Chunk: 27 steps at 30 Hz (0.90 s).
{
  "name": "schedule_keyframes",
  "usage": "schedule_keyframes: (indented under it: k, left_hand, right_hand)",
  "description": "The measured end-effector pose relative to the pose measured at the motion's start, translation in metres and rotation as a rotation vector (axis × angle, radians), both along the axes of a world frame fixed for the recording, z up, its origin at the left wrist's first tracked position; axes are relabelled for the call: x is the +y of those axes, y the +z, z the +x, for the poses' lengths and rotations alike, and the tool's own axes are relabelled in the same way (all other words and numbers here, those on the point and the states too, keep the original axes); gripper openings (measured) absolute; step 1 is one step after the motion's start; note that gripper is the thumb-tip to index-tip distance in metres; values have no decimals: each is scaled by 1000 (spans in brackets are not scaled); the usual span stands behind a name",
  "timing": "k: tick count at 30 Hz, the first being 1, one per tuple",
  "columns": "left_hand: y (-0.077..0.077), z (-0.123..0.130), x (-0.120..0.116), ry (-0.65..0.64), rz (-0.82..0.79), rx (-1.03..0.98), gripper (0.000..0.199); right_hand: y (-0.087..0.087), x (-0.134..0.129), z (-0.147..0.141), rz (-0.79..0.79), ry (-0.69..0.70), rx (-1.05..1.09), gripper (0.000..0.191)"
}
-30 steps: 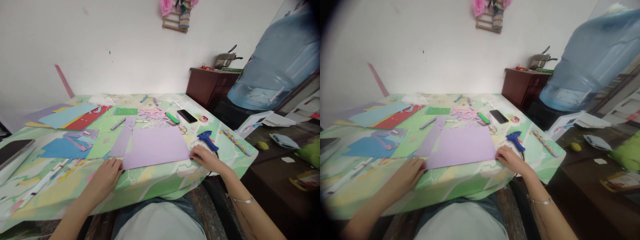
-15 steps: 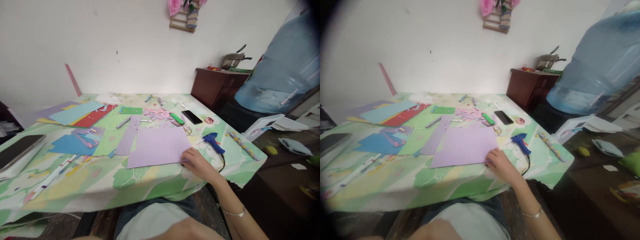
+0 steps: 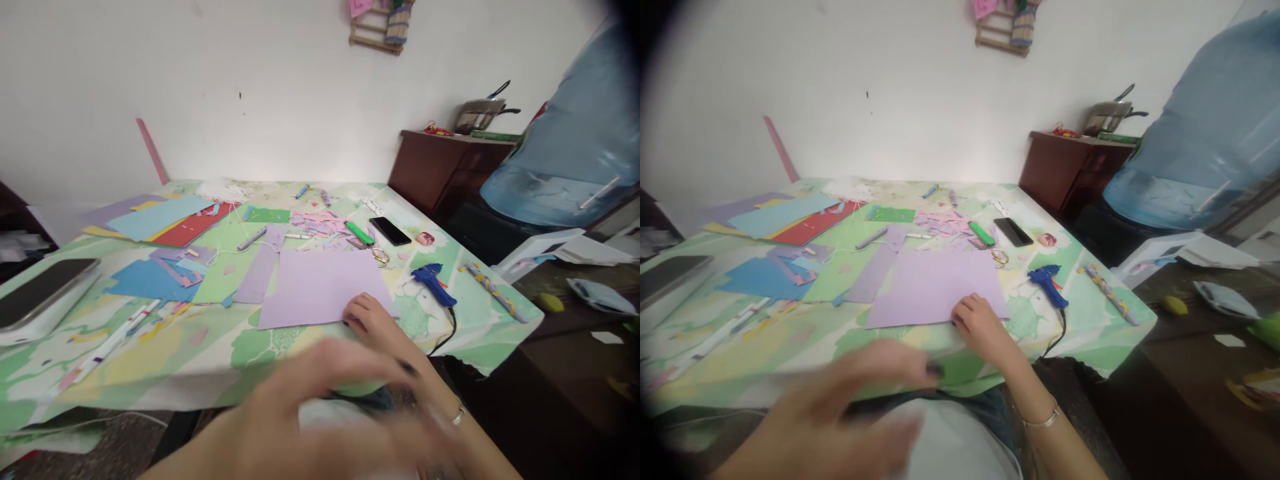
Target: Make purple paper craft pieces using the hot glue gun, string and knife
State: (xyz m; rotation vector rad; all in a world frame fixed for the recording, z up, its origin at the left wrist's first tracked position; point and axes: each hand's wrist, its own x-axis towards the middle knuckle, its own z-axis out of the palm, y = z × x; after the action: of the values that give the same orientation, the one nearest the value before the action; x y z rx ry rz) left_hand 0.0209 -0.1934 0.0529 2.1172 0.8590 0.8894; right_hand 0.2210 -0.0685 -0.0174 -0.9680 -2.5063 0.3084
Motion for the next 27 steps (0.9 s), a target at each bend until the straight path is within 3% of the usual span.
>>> schedule_keyframes:
  k: [2, 4, 7, 9, 17, 27]
  left_hand:
    - [-16, -12, 31, 239, 253, 127, 30]
    - [-42, -29, 57, 428, 372, 203, 25]
    - [-78, -51, 79, 504, 318, 346, 15]
    - [-89, -60, 83, 480, 277, 400, 13]
    - [-82, -72, 85, 400, 248, 404, 17]
    - [-77, -85, 80, 443, 107, 425, 13]
  right_hand:
    - [0, -2, -5, 5, 8, -19, 14]
    - [0, -3, -12, 10, 21, -31, 15]
    - [0, -3, -26, 33, 49, -46, 17]
    - [-1, -2, -37, 58, 67, -75, 17]
    - [-4, 8, -68, 113, 126, -133, 11]
    - [1, 5, -79, -22, 145, -61, 10]
